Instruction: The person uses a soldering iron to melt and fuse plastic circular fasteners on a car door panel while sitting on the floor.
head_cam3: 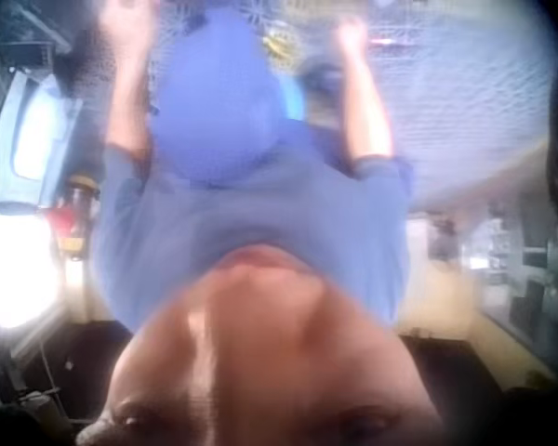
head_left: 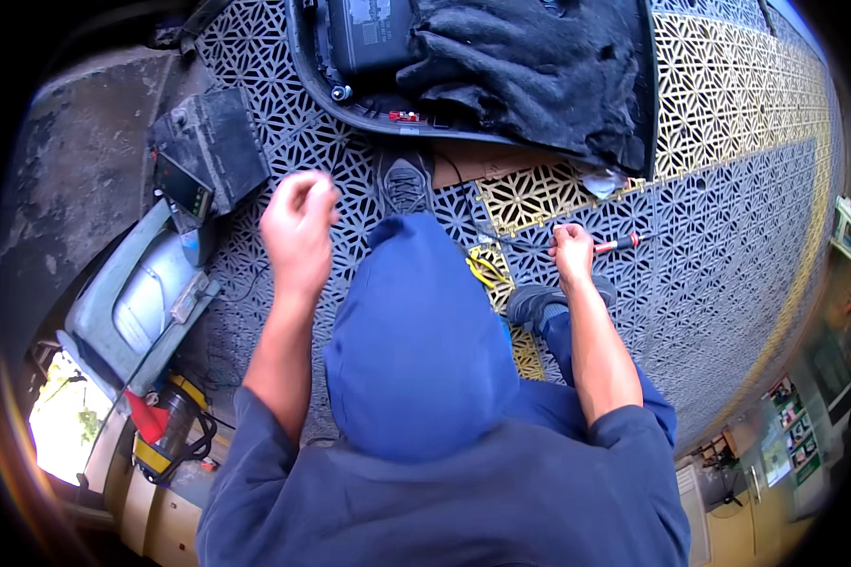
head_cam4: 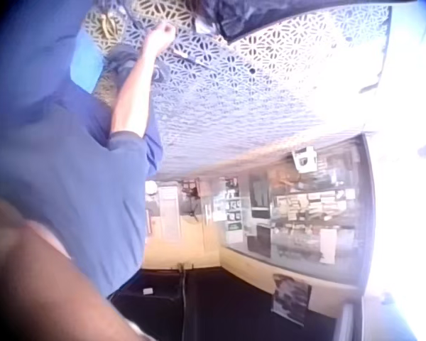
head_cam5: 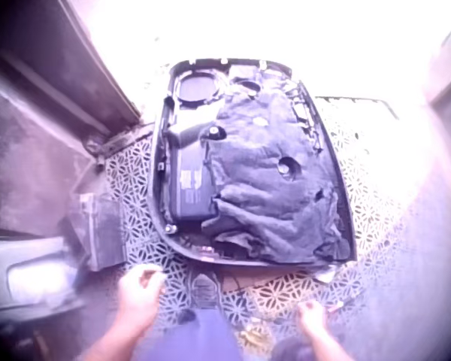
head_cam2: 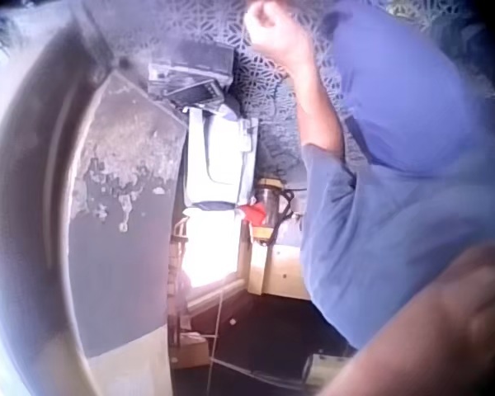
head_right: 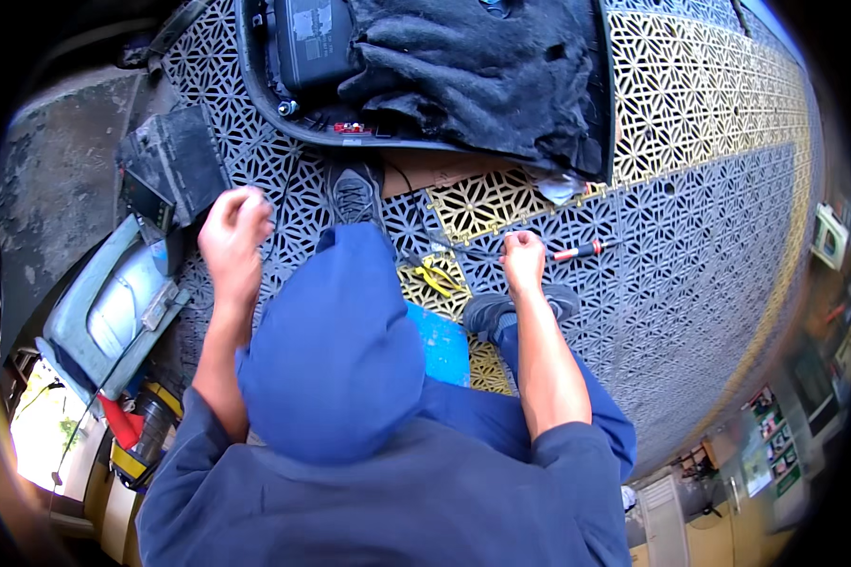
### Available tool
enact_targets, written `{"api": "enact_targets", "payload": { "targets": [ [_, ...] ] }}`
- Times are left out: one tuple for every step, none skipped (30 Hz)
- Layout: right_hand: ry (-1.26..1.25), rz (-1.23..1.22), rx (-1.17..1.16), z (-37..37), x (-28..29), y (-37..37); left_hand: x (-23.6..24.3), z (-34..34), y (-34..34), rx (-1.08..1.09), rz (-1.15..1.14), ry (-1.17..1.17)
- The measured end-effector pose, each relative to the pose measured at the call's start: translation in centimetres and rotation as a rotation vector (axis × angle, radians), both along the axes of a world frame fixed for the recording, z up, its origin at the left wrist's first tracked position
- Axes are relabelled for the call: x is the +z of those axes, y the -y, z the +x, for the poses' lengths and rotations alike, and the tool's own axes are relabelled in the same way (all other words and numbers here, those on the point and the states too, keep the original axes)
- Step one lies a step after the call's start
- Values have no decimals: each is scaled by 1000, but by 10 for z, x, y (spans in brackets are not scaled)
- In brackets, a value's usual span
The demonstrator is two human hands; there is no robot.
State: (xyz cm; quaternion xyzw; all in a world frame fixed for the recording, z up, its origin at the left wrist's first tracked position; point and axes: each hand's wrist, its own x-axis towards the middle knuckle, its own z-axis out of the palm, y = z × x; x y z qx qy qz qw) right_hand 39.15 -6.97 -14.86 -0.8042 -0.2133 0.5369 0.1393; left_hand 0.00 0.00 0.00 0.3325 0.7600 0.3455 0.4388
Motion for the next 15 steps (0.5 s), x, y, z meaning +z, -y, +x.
{"api": "enact_targets", "payload": {
  "targets": [
    [-13,8,12,-4,9,-6,-6,0,6,20,-11,3],
    [-17,57,43,-10,21,-13,-19,13,-4,28,2,8],
    [20,72,73,-41,17,-27,-54,-3,-30,11,-42,81],
    [22,116,108,-51,21,-50,-75,4,-47,-14,-51,21],
    [25,156,141,-62,27,-70,-94,9,-62,-42,-65,-37],
    [22,206,148,-76,30,-86,-113,10,-77,-89,-70,-137],
    [19,249,159,-89,34,-99,-128,14,-87,-134,-81,-235],
    [39,297,188,-105,41,-114,-137,21,-97,-132,-87,-232],
    [11,366,201,-119,44,-126,-135,27,-104,-208,-56,-393],
    [49,443,282,-132,45,-138,-146,33,-108,-163,-43,-254],
    [81,523,360,-146,47,-150,-154,38,-113,-118,-27,-122],
    [120,655,458,-157,43,-159,-151,46,-111,-103,-3,-147],
    [161,790,556,-167,42,-169,-145,53,-109,-89,25,-170],
    [235,873,711,-178,49,-183,-147,60,-104,-56,121,-151],
    [260,764,798,-187,55,-191,-145,63,-100,-77,140,-111]
  ]
}}
